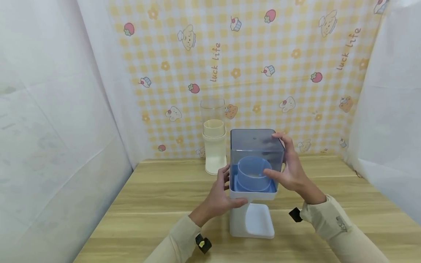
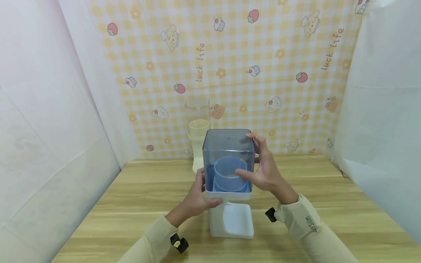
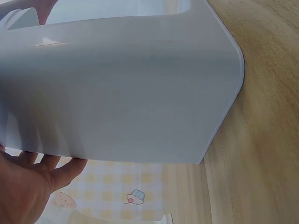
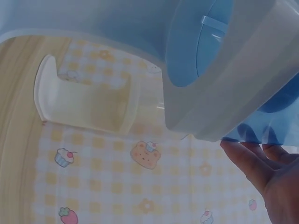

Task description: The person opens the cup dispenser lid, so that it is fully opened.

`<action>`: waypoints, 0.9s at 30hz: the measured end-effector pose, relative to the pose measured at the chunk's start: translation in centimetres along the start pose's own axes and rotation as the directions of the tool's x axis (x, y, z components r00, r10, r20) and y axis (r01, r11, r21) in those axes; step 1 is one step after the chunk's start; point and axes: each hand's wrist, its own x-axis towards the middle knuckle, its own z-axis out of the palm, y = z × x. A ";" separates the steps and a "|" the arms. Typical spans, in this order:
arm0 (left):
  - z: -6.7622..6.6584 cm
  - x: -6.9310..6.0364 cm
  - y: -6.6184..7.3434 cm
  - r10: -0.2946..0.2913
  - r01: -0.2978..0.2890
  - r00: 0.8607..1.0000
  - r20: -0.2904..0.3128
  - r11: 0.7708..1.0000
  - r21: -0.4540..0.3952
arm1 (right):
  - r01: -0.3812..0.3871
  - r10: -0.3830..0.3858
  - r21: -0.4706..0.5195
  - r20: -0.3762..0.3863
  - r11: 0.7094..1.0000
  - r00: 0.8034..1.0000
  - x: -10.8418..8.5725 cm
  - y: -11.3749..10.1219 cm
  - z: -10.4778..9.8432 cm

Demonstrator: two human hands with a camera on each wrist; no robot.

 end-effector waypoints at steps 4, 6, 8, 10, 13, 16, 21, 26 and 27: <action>-0.2 0.0 0.1 0.024 -0.024 1.000 0.006 1.000 0.001 | -0.024 0.024 -0.009 0.012 1.000 1.000 0.3 -0.3 -0.1; -0.3 0.1 0.2 0.040 -0.040 0.999 0.005 0.999 -0.001 | -0.043 0.044 -0.025 0.012 0.999 0.999 0.4 -0.4 -0.2; -0.3 0.1 0.3 0.050 -0.050 0.999 0.002 0.999 -0.004 | -0.060 0.061 -0.045 0.010 0.997 0.998 0.5 -0.4 -0.2; -0.3 0.2 0.2 0.058 -0.058 0.998 0.001 0.998 -0.011 | -0.071 0.071 -0.060 0.005 0.996 0.997 0.6 -0.4 -0.2; -0.3 0.2 0.2 0.046 -0.046 0.999 0.007 0.999 -0.015 | -0.063 0.063 -0.035 -0.004 0.997 0.998 0.4 -0.4 -0.2; -0.2 0.2 0.1 0.030 -0.030 1.000 0.010 0.999 -0.013 | -0.005 0.005 0.018 -0.025 1.000 1.000 0.2 -0.3 0.0; -0.1 -0.1 0.1 0.034 -0.035 0.999 -0.009 0.999 -0.020 | 0.111 -0.110 0.023 -0.054 0.994 0.992 0.2 0.0 0.6; 0.0 -0.2 0.1 0.027 -0.027 1.000 -0.009 1.000 -0.014 | 0.116 -0.115 0.004 -0.064 0.993 0.991 0.0 0.1 0.6; 0.0 -0.2 0.1 0.025 -0.025 1.000 -0.006 1.000 -0.013 | 0.104 -0.103 0.011 -0.067 0.995 0.992 -0.1 0.1 0.6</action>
